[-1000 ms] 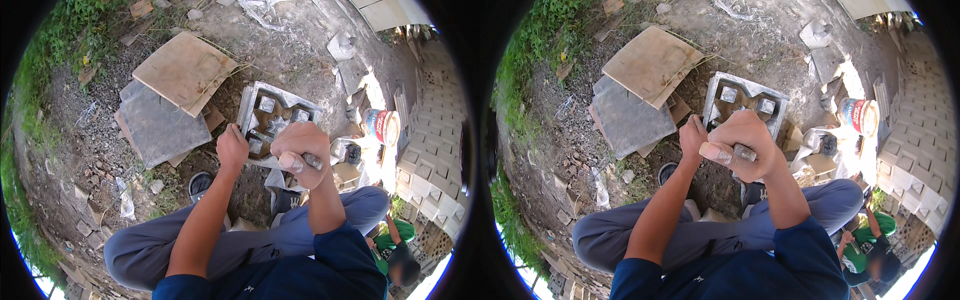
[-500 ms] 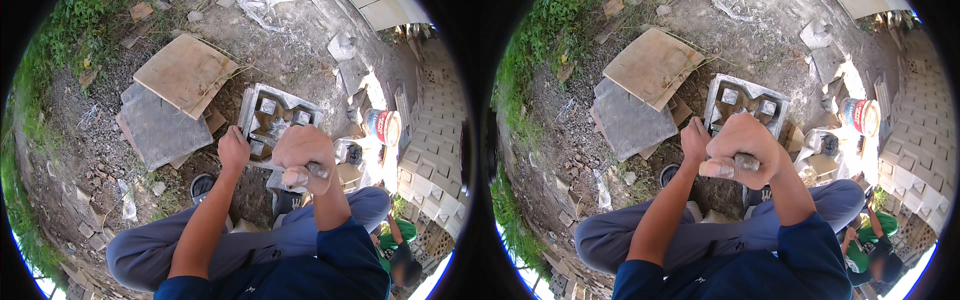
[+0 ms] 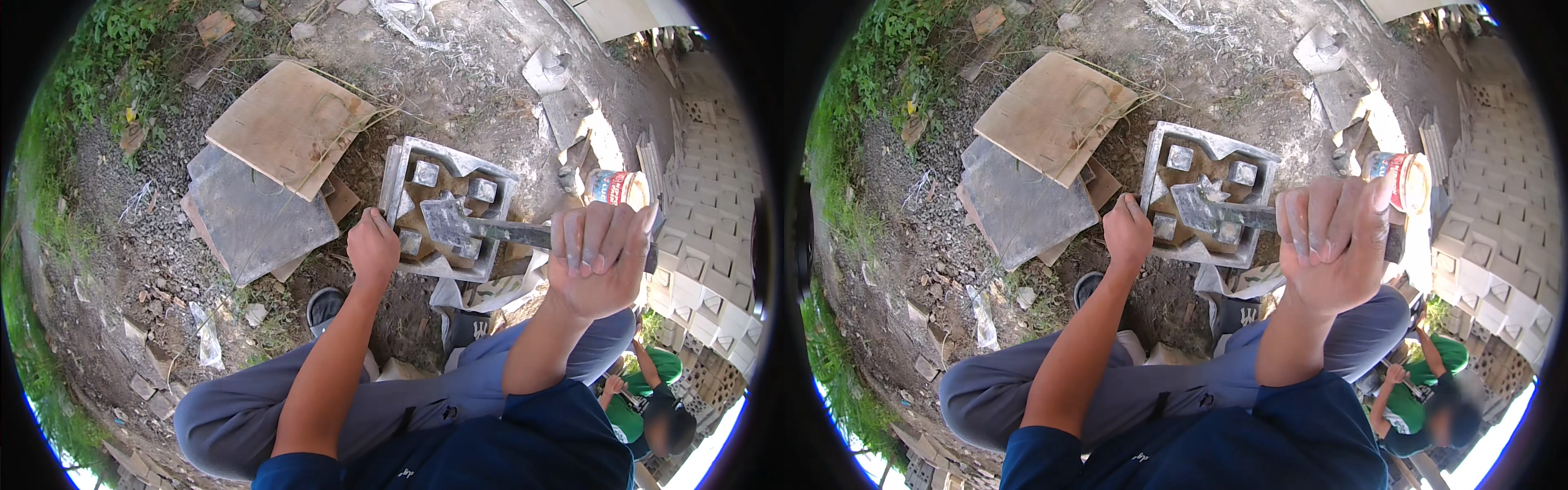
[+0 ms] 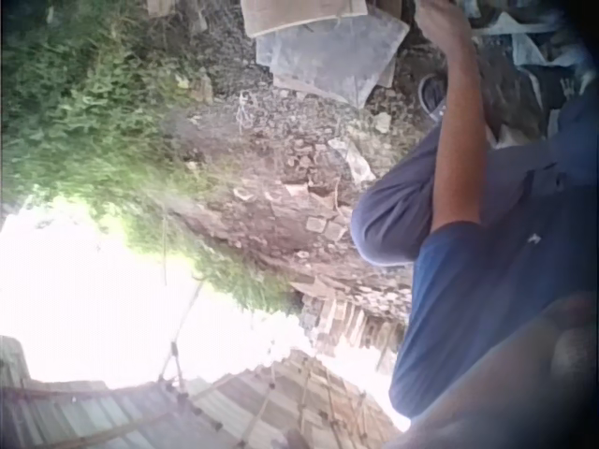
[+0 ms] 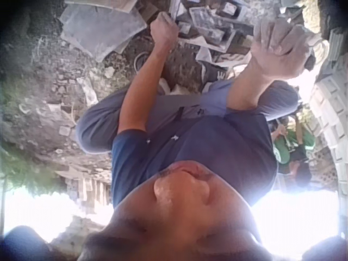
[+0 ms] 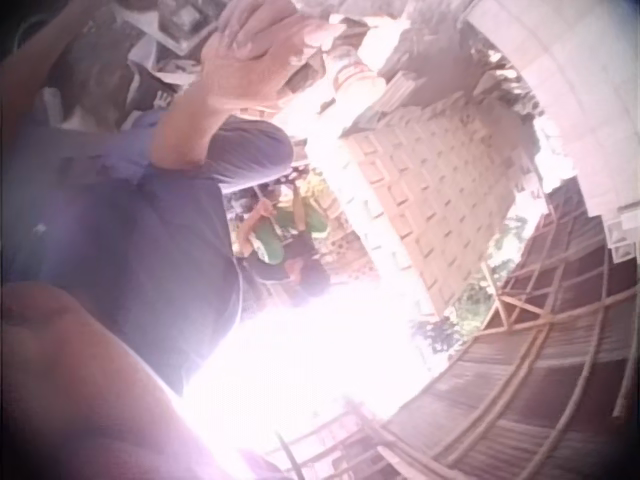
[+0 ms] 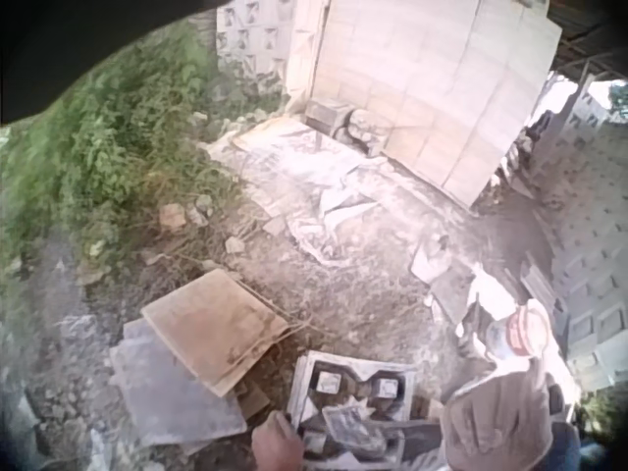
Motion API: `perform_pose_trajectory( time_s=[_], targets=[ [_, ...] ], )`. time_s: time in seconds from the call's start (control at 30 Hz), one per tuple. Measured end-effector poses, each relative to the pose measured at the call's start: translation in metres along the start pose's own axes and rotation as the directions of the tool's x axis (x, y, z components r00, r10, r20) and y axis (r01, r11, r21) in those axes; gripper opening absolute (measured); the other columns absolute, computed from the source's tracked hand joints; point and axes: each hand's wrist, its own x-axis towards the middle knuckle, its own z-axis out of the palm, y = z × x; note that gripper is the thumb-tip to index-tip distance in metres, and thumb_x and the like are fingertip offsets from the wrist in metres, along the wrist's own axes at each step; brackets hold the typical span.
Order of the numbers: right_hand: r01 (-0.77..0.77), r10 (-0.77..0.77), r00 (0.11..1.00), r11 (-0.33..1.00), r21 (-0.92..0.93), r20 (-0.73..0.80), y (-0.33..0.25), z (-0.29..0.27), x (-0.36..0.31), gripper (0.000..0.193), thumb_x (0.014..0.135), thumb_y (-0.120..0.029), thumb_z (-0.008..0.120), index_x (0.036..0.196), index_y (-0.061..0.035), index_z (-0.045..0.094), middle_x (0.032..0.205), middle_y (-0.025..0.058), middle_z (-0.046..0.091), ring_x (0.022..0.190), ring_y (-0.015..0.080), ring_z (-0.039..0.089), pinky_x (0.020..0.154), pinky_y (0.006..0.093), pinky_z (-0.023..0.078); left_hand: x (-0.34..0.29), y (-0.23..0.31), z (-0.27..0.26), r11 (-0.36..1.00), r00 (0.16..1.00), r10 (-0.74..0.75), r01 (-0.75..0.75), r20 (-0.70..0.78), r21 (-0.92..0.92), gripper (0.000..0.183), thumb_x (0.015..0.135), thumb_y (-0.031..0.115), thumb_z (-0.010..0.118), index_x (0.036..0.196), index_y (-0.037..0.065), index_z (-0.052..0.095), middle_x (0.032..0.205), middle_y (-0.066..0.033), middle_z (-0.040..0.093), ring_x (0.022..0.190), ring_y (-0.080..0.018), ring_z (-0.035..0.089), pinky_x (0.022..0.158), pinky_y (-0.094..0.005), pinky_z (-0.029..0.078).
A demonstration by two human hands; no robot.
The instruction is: The person cleans a decorative stone tile by scraping away excess material from its geometric recesses using a metal tool.
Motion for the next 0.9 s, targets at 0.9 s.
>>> perform_pose_trajectory(
  time_s=[0.9],
  targets=[
    [0.334, -0.408, 0.875, 0.898, -0.285, -0.261, 0.077, 0.026, -0.047, 0.042, 0.104, -0.041, 0.046, 0.093, -0.0003, 0.046, 0.087, 0.0088, 0.046, 0.076, 0.0143, 0.041, 0.07, 0.0294, 0.036, -0.001, 0.006, -0.001, 0.997, 0.997, -0.065, 0.063, 0.03, 0.048, 0.037, 0.099, 0.024, 0.04, 0.09, 0.0, 0.067, 0.082, -0.0273, 0.067, 0.081, -0.0478, 0.065, 0.072, -0.0553, 0.051]
  ],
)
